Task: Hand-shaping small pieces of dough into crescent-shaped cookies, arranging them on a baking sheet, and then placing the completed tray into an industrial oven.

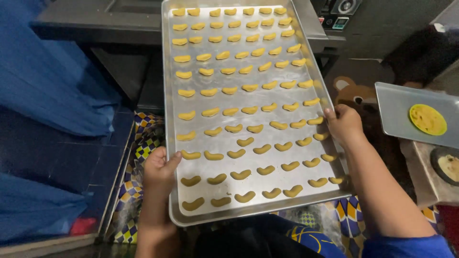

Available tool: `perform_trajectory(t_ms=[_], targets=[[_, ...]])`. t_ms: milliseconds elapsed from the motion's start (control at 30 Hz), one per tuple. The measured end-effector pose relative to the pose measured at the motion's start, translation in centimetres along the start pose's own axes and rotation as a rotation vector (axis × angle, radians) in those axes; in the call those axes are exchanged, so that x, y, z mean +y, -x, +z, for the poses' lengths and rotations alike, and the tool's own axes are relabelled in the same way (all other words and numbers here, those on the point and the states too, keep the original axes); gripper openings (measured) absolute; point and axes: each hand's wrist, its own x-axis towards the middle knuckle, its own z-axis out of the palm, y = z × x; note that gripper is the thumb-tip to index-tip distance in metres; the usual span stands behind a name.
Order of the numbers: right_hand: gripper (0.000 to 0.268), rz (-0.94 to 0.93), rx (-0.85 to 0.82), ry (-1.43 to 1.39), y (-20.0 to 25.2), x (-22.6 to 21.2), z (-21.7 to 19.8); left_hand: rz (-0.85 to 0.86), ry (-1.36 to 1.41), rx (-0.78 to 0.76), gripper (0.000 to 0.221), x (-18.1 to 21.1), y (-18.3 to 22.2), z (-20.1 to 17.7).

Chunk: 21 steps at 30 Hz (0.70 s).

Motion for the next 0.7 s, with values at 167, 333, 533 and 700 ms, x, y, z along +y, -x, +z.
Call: perform_trajectory(t_ms=[167, 333, 533, 700], targets=[[0.047, -0.075, -0.108, 0.127, -7.3, 0.2, 1.8, -0.095, -0.155, 0.068, 0.017, 0.9, -4.3, 0.8], [0.050, -0.123, -0.155, 0.159, -13.7, -5.6, 2.1, 0.015, -0.197, 0.118, 0.011, -1.3, -13.9, 0.2], [0.050, -0.182, -0.176, 0.314, -19.8, -10.5, 5.4, -0.072, -0.202, 0.150, 0.007, 1.5, -21.8, 0.0], [0.053, -0.199, -0.164, 0.349, -22.3, -14.8, 6.4, -0.097, -0.341, 0.212, 0.008, 2.0, -27.8, -1.1]])
